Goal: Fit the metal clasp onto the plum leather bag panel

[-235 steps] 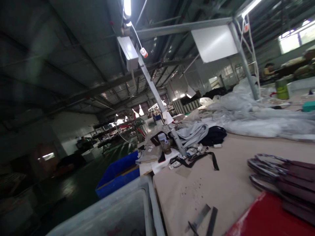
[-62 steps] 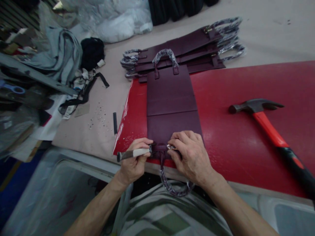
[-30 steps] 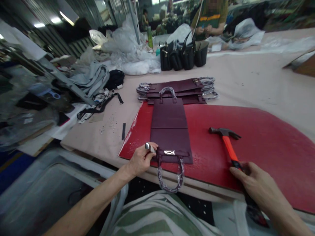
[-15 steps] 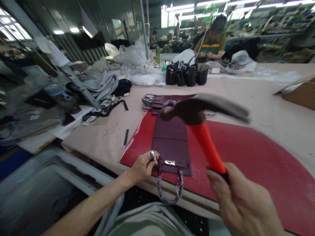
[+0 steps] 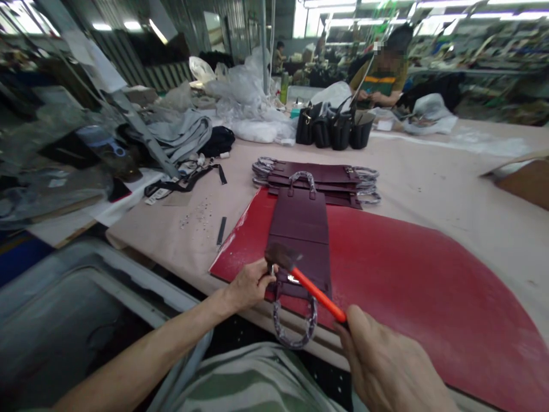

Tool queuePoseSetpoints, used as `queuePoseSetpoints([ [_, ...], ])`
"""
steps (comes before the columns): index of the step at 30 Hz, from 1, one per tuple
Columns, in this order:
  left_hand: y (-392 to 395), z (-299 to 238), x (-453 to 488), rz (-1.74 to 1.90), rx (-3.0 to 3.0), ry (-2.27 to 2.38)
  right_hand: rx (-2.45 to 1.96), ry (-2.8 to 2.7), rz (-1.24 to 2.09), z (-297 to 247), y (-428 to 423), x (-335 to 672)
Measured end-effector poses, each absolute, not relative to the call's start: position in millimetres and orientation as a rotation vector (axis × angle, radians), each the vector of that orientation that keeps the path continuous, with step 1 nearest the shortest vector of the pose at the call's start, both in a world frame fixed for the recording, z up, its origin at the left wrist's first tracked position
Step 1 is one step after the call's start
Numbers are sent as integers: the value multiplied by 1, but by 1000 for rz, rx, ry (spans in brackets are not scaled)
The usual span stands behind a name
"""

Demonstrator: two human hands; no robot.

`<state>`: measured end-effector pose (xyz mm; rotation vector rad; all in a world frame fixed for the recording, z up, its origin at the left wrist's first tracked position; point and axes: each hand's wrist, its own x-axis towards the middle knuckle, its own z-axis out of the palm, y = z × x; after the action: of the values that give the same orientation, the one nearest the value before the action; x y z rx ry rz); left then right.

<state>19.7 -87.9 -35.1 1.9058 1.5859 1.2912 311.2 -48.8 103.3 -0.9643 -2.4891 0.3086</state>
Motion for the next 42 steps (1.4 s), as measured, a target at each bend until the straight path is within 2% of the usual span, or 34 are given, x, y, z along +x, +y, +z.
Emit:
queuePoseSetpoints([
  [3,-87,-35,20,1286,1917,1593,-991,-2499,334,90,-51,315],
  [10,-88,-39,17,1319,1913,1537,-1497,-2349,729,35,-12,353],
  [13,-89,-39,16,1315,1929,1534,-1679,-2353,368,13,0,360],
  [15,-90,-38,15,1317,1949,1532,-1604,-2368,18,4,0,353],
  [17,-91,-38,13,1318,1993,1520,-1485,-2335,-102,0,-5,335],
  [23,-95,-45,7,1343,2228,1450,-1624,-2323,331,-5,-30,269],
  [30,-98,-42,6,1395,1781,1694,-1887,-2227,529,-1,-23,254],
  [36,-103,-38,4,1299,1985,1490,-1992,-2208,633,6,-20,248],
  [38,-100,-39,4,1338,1772,1551,-2001,-2192,654,7,-21,248],
  [42,-92,-42,1,1657,933,1539,-1984,-2146,686,5,-23,249],
])
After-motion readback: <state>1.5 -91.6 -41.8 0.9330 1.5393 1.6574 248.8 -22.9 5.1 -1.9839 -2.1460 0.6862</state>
